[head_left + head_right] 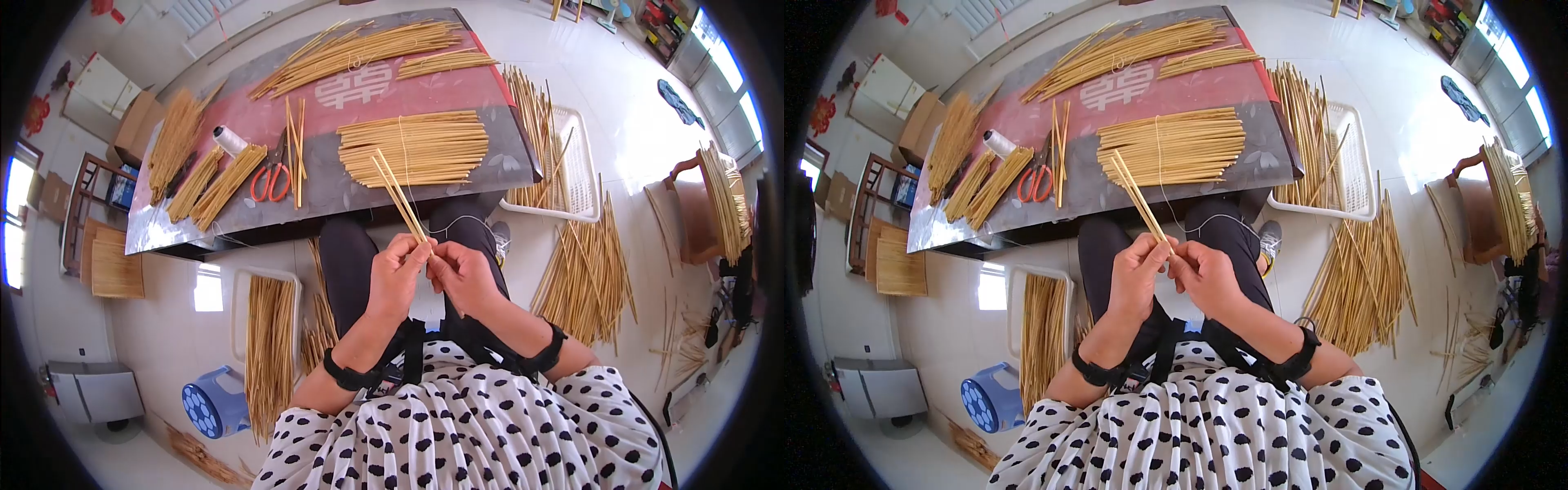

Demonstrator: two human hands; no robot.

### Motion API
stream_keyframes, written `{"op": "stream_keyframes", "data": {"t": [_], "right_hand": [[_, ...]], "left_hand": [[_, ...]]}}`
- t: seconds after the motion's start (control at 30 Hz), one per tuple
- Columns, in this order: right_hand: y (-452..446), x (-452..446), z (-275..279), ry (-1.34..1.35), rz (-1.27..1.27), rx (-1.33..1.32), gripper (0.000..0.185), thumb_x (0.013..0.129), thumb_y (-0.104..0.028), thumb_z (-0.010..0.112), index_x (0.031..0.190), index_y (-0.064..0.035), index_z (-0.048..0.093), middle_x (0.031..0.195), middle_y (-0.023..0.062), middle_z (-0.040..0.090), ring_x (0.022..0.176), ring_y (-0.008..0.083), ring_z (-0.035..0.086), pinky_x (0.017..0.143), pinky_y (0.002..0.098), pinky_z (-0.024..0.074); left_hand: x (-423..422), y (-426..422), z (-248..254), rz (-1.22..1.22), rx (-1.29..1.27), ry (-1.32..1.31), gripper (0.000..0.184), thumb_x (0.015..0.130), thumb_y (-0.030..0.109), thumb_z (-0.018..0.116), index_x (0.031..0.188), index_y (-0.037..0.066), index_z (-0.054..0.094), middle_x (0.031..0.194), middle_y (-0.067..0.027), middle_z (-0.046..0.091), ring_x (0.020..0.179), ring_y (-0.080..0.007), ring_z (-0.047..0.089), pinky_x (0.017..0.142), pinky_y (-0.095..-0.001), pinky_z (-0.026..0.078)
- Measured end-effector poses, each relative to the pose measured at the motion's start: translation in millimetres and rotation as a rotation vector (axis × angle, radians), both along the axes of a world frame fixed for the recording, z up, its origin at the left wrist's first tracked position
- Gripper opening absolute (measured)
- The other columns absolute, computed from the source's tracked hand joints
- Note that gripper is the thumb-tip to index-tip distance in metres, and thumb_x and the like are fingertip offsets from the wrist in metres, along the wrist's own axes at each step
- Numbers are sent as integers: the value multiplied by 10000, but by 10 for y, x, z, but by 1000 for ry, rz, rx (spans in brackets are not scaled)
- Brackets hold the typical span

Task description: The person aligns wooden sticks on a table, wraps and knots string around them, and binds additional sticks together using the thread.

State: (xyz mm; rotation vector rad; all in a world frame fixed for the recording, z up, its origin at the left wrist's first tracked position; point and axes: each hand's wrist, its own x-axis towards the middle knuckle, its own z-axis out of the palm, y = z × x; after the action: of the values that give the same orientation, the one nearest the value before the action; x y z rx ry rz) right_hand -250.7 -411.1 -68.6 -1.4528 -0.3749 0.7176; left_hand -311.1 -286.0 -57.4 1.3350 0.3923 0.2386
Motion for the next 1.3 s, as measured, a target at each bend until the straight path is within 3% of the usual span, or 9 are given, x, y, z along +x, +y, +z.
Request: {"op": "stream_keyframes", "data": {"t": [0.07, 0.13, 0.4, 0.53, 0.6, 0.87, 0.97, 1.1, 1.3], "right_hand": [[1, 26, -42, 18, 24, -1, 108, 924, -72, 587, 973, 21, 612, 732, 36, 613, 612, 99, 586, 555, 245, 472], [-3, 47, -22, -473, -42, -75, 149, 891, -93, 626, 993, 14, 612, 749, 65, 625, 646, 148, 610, 599, 289, 503], [-125, 767, 475, -83, -77, 250, 365, 933, -101, 597, 1256, -2, 458, 843, -1, 533, 731, 41, 498, 622, 192, 419], [-136, 900, 617, -85, -31, 275, 297, 923, -74, 603, 1190, 2, 497, 800, -5, 531, 671, 40, 493, 572, 187, 403], [-167, 954, 613, -216, 51, 68, 220, 912, -107, 617, 1089, 3, 548, 748, -2, 539, 613, 51, 509, 542, 192, 424], [-274, 1120, 540, -181, -174, 41, 87, 883, -61, 643, 926, -2, 596, 701, 0, 577, 591, 52, 571, 519, 183, 472], [-350, 1292, 479, -175, -290, 33, 93, 884, -77, 648, 930, -13, 599, 703, -4, 584, 593, 52, 577, 523, 182, 479], [-254, 1428, 426, -192, -317, 27, 104, 892, -98, 644, 946, -17, 608, 713, -4, 598, 595, 53, 578, 530, 186, 481], [69, 1838, 415, -250, -295, -70, 149, 893, -104, 646, 982, 14, 625, 737, 10, 619, 610, 63, 580, 560, 200, 488]], "left_hand": [[3, 36, 8, 4, -2, 15, 205, 929, 170, 607, 1001, -11, 670, 892, -15, 641, 720, -80, 519, 703, -225, 416], [13, 115, 32, 10, -6, 35, 205, 934, 172, 598, 990, -12, 668, 893, -20, 649, 732, -82, 528, 716, -228, 421], [70, 459, 342, -383, 109, 167, 201, 931, 156, 583, 922, -29, 660, 795, -72, 674, 718, -135, 626, 690, -264, 487], [86, 514, 454, -579, 147, 289, 215, 904, 172, 618, 904, -37, 667, 756, -69, 674, 707, -140, 645, 692, -260, 501], [102, 551, 506, -719, 258, 301, 216, 899, 173, 617, 908, -37, 670, 758, -63, 675, 705, -132, 640, 686, -256, 500], [45, 943, 569, -662, 303, 366, 246, 886, 165, 614, 1011, -40, 671, 779, -55, 663, 684, -113, 619, 653, -223, 489], [2, 1199, 546, -379, 268, 330, 249, 915, 147, 595, 1090, -26, 634, 824, -46, 655, 659, -99, 593, 635, -219, 494], [173, 1482, 424, -166, 69, 158, 188, 919, 169, 630, 1023, 13, 649, 776, -20, 638, 620, -39, 559, 581, -169, 455], [808, 1940, 325, -17, 208, 81, 147, 919, 178, 631, 929, 32, 646, 768, -9, 616, 594, -50, 519, 543, -189, 416]]}}
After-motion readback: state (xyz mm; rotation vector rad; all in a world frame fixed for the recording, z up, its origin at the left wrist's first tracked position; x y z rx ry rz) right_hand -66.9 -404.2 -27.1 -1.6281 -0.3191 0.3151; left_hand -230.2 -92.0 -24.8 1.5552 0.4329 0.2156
